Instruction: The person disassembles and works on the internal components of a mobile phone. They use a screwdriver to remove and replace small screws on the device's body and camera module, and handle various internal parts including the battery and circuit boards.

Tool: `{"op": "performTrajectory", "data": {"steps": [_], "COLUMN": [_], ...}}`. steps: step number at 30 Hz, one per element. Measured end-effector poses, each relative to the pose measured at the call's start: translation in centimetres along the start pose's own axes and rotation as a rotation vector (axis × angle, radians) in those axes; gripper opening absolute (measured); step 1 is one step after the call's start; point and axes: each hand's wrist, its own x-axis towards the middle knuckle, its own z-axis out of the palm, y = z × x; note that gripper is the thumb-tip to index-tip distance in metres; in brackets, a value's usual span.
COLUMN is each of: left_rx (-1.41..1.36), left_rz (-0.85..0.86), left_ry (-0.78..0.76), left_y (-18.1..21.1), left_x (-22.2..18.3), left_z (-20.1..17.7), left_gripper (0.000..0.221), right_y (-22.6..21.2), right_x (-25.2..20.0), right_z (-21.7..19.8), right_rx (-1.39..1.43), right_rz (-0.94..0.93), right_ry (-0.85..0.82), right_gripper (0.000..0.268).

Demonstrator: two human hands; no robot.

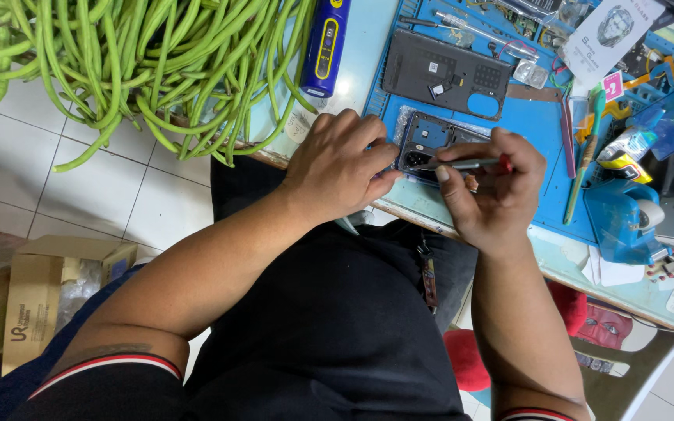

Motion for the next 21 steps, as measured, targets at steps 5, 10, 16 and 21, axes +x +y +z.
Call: {"op": "performTrajectory", "data": {"steps": [5, 10, 16, 21], "left_rx": [-0.004, -0.021, -0.027, -0.022], "left_rz": [0.012, 0.012, 0.02, 0.012], "left_ry": [0.032, 0.032, 0.044, 0.046], "left_y": [0.0, 0.0, 0.1, 0.4], "left_x": [0.0, 0.1, 0.1, 0.4], "left_z": [0.0, -0.2, -0.5, -0.9], "left_gripper": [0.031, 0.03, 0.029, 0.035], "right_y": [-2.0, -3.9, -8.0, -11.0], "right_x": [2.1, 3.0, 5.9, 8.8], "right_z": [-0.2, 0.1, -0.8, -0.2], "right_rx": [-0.27, -0.44, -0.48, -0.759], "right_rz": [-0.267, -0.288, -0.16, -0.095], "right_ry": [-0.156, -0.245, -0.368, -0.518], "right_gripper": [0.066, 0.062, 0.04, 0.018]}}
